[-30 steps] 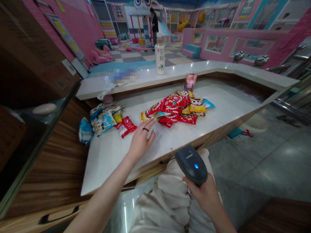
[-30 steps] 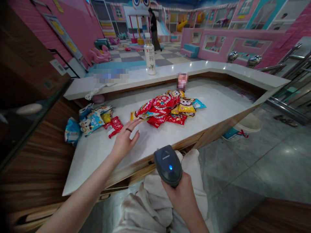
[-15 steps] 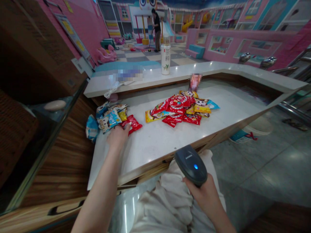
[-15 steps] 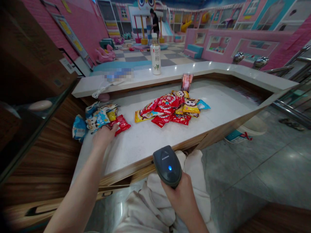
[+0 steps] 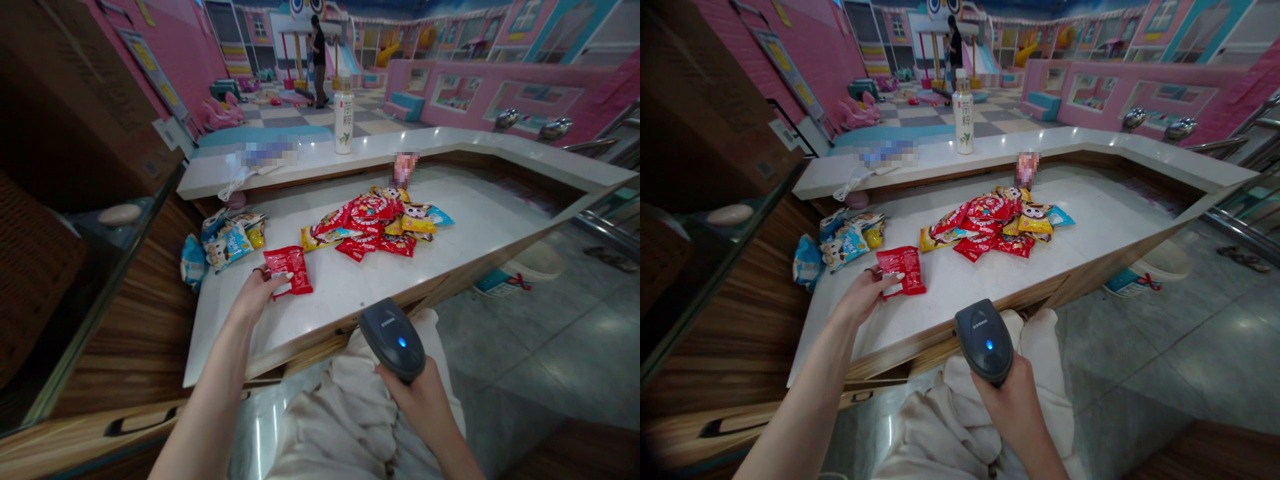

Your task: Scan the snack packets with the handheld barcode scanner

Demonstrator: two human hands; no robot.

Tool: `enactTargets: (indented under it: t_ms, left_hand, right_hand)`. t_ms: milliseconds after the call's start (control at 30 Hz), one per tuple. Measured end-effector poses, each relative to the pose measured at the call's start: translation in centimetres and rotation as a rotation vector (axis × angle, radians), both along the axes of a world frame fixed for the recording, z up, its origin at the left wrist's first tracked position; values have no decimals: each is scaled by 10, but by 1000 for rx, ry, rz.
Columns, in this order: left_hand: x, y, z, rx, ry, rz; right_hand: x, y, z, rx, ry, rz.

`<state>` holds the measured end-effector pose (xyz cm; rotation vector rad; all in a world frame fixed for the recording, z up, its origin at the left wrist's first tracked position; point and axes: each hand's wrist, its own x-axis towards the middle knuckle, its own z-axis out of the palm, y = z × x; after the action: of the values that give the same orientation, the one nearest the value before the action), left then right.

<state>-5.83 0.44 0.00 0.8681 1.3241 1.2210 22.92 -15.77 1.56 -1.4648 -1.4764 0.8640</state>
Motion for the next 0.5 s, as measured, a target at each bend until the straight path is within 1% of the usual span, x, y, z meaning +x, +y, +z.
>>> enactTargets:
  t_ms: [67,167,267,367,500]
  left_hand:
    - [11,-8,1,3,-141,-49]
    - [29,-14,-1,-12,-275,-7]
    - [48,-16,-5,-48,-352,27]
    - [65,-17,-9,-68,-429,21]
    - [77,-20,-12,-53,-468,7]
  right_hand:
    - [-1,0,0,-14,10,-16]
    - [-3,0,-2,-43,18,-18]
    - [-6,1,-4,-61,29,-13]
    - [-10,4,-3,-57,44,0]
    - [-15,10,-3,-12,56,12]
